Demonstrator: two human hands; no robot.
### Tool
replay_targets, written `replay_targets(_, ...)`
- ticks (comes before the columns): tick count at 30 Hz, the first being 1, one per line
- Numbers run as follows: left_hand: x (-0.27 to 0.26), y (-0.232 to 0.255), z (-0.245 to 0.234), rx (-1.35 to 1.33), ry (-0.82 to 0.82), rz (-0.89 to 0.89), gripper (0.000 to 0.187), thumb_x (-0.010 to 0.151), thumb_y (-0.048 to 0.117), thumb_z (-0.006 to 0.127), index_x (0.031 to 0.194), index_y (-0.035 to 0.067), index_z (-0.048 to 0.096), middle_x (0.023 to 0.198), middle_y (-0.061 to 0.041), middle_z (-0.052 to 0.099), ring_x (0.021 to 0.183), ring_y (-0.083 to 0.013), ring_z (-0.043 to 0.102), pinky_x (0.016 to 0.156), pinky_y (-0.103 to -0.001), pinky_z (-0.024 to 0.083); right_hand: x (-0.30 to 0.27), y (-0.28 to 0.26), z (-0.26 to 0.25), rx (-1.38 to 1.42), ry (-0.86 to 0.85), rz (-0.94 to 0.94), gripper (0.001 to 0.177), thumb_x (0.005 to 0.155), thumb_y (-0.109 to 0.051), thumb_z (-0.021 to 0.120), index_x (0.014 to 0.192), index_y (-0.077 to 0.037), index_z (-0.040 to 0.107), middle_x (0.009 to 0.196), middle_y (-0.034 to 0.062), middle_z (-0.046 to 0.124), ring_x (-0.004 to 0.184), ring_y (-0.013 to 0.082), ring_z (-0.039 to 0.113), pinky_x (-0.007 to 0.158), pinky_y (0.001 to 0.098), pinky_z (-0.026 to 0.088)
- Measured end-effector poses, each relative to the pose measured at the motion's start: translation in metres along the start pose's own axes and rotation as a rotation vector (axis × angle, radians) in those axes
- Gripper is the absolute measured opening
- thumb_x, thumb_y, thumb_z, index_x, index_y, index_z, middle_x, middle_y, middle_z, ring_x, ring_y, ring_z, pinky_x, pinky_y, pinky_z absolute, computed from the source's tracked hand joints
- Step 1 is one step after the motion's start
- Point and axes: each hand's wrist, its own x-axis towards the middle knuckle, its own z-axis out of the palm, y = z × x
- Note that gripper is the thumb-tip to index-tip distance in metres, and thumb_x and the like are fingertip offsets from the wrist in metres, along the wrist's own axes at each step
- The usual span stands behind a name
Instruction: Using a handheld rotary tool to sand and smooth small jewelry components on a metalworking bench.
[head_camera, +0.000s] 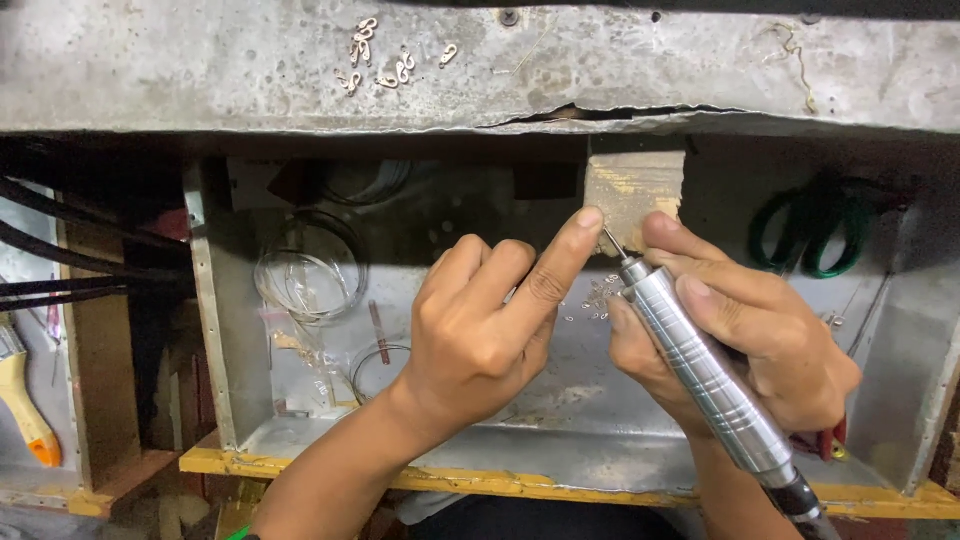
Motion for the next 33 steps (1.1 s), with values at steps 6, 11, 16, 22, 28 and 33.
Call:
replay_targets(6, -0.001, 0.000, 0.002, -0.008, 0.017, 0.010, 0.040, 0.108, -0.006, 0.051, 0.144, 0.007, 0.061, 0.078, 0.000, 0.041, 0.068, -0.0210, 0.031, 0.059, -0.035, 0.034, -0.003, 0.001, 0.002, 0.046, 0.045, 0.019, 0.049, 0.078, 0.025, 0.086, 0.107, 0.008, 0.051, 0.083, 0.0271, 0.064, 0.081, 0.0318, 0.076, 0.097, 0.0514, 0.069)
replay_targets(11, -0.002, 0.000, 0.003, 0.001, 0.016, 0.010, 0.039, 0.109, -0.004, 0.050, 0.145, 0.008, 0.060, 0.079, 0.000, 0.042, 0.068, -0.0213, 0.032, 0.060, -0.035, 0.035, -0.008, 0.017, -0.022, 0.157, -0.276, -0.051, 0.068, 0.086, 0.023, 0.082, 0.134, 0.004, 0.037, 0.095, 0.0233, 0.063, 0.093, 0.0270, 0.071, 0.119, 0.0574, 0.055)
replay_targets(16, -0.002, 0.000, 0.003, 0.016, 0.023, 0.012, 0.039, 0.109, -0.004, 0.050, 0.145, 0.008, 0.061, 0.078, 0.000, 0.043, 0.068, -0.0213, 0.032, 0.059, -0.035, 0.035, 0.006, -0.009, 0.000, -0.056, 0.017, 0.072, 0.044, 0.082, 0.021, 0.090, 0.103, 0.007, 0.054, 0.094, 0.0298, 0.068, 0.089, 0.0323, 0.078, 0.096, 0.0479, 0.070)
replay_targets(22, -0.003, -0.001, 0.004, 0.029, 0.018, 0.014, 0.041, 0.108, -0.005, 0.050, 0.146, 0.009, 0.061, 0.078, 0.000, 0.041, 0.069, -0.0212, 0.032, 0.059, -0.035, 0.035, 0.001, -0.008, 0.001, -0.032, 0.049, 0.080, 0.051, 0.078, 0.022, 0.093, 0.104, 0.006, 0.053, 0.093, 0.0301, 0.066, 0.088, 0.0324, 0.076, 0.095, 0.0511, 0.071)
replay_targets(28, -0.003, 0.000, 0.003, 0.011, 0.014, 0.013, 0.041, 0.108, -0.006, 0.052, 0.146, 0.008, 0.060, 0.078, 0.000, 0.040, 0.069, -0.0215, 0.032, 0.059, -0.035, 0.035, 0.005, -0.013, 0.005, -0.079, 0.073, 0.072, 0.046, 0.080, 0.022, 0.091, 0.101, 0.006, 0.055, 0.091, 0.0294, 0.067, 0.086, 0.0308, 0.076, 0.090, 0.0490, 0.072)
replay_targets(33, -0.003, 0.001, 0.002, -0.003, -0.001, 0.000, 0.040, 0.109, -0.005, 0.052, 0.147, 0.007, 0.058, 0.079, -0.001, 0.039, 0.069, -0.0218, 0.033, 0.060, -0.035, 0.035, -0.001, -0.009, 0.008, -0.065, 0.111, 0.068, 0.048, 0.076, 0.025, 0.091, 0.099, 0.007, 0.053, 0.086, 0.0294, 0.065, 0.082, 0.0332, 0.076, 0.089, 0.0499, 0.071)
